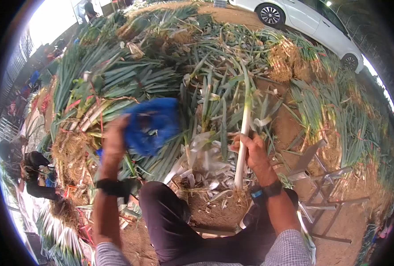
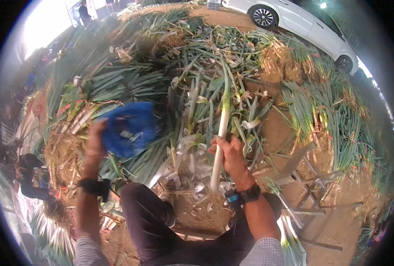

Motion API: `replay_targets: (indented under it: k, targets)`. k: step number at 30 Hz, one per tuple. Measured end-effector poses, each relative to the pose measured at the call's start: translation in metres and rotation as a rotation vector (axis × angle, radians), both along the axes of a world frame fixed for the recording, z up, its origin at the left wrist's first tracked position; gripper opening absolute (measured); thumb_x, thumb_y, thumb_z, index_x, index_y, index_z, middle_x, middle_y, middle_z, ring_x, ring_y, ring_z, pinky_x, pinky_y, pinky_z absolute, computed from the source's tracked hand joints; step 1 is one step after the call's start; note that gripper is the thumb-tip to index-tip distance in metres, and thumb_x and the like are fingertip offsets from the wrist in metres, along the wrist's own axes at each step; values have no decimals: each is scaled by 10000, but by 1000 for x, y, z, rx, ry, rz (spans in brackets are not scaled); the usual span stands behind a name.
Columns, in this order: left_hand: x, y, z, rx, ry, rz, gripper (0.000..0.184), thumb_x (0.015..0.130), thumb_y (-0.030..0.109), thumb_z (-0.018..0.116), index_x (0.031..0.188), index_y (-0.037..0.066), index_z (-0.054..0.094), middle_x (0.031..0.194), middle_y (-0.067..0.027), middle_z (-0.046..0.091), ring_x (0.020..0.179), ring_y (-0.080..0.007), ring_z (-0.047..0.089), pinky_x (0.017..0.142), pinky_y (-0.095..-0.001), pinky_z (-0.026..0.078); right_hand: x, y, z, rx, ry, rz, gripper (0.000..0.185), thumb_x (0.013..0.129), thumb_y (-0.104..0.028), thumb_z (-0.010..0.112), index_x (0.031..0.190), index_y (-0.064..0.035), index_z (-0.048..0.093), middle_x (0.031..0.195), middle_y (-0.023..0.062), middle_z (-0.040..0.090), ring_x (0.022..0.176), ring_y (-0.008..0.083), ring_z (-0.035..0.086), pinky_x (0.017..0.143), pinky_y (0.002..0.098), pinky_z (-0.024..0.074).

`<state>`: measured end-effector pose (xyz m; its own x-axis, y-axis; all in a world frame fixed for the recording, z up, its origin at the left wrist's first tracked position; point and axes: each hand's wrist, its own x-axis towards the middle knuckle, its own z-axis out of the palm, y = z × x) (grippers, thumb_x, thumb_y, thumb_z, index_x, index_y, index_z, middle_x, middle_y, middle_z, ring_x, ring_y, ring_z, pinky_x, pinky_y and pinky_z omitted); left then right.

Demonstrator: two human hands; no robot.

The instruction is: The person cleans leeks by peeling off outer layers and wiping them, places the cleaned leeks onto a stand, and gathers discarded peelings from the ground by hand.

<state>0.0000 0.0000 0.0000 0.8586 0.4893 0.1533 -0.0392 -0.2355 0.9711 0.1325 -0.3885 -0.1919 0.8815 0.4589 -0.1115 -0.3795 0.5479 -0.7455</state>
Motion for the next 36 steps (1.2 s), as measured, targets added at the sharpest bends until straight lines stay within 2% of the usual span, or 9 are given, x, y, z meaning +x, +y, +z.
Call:
replay_targets:
  k: [4, 7, 9, 18, 22, 25, 30, 33, 36]
  targets:
    - [84, -220, -126, -733, -33, -415, 324, 952, 273, 537, 1067, 0, 670, 898, -54, 676, 815, -158, 619, 757, -302, 509, 12, -92, 35, -390, -297, 21, 286, 919, -121, 631, 1140, 34, 537, 965, 129, 643, 780, 186, 659, 743, 374, 588]
    - [103, -298, -125, -485, 27, -363, 344, 1017, 305, 507, 1128, -10, 585, 970, -21, 611, 872, -97, 541, 777, -256, 471, 1, -90, 29, -573, -957, -163, 378, 849, 65, 539, 1223, 27, 503, 994, 145, 645, 885, 268, 658, 810, 341, 512]
    - [103, -326, -116, -210, -155, -212, 339, 1017, 321, 529, 1121, -1, 558, 954, -12, 595, 869, -97, 541, 781, -262, 472, -5, -83, 32, -659, -965, -211, 395, 802, 95, 510, 1189, 17, 496, 998, 185, 641, 903, 312, 651, 816, 363, 505]
    - [126, -313, -169, -602, -245, -174, 311, 1000, 281, 576, 1164, 16, 567, 1038, -47, 624, 953, -122, 589, 815, -296, 508, -13, -63, 24, -774, -890, -73, 386, 795, 43, 578, 1165, 19, 473, 935, 247, 626, 878, 432, 636, 755, 440, 502]
    - [111, -309, -137, -719, -148, -109, 317, 987, 292, 594, 1101, -4, 586, 922, -47, 657, 866, -124, 618, 750, -312, 522, -13, -67, 8, -996, -1270, -80, 481, 691, 72, 569, 1164, 46, 483, 987, 300, 593, 911, 515, 577, 784, 549, 482]
    - [131, -272, -208, -275, -38, 187, 304, 946, 299, 659, 995, 1, 629, 840, -2, 597, 784, -106, 538, 681, -273, 461, -22, -66, 2, -912, -1283, -29, 425, 738, 18, 612, 1144, 39, 490, 997, 294, 581, 900, 517, 579, 760, 547, 481]
    - [112, -232, -181, -388, -51, 385, 382, 971, 353, 601, 991, -21, 676, 853, -8, 631, 731, -109, 530, 667, -302, 459, -38, -93, -6, -990, -1371, 29, 467, 784, -42, 665, 1205, 34, 479, 957, 291, 607, 832, 496, 614, 676, 533, 505]
    - [98, -200, -196, -13, 39, 276, 581, 996, 461, 467, 1068, -89, 638, 891, -213, 673, 873, -256, 584, 831, -429, 449, -41, -108, -7, -1036, -1180, 40, 538, 778, -26, 671, 1277, -18, 470, 1001, 301, 613, 859, 483, 624, 684, 520, 506]
    - [82, -224, -175, -445, -35, 102, 587, 1035, 486, 372, 881, -7, 649, 749, -68, 655, 600, -168, 614, 572, -325, 509, -28, -112, -6, -1003, -1109, -79, 463, 782, 1, 654, 1225, -15, 521, 1050, 236, 632, 960, 454, 613, 804, 476, 499]
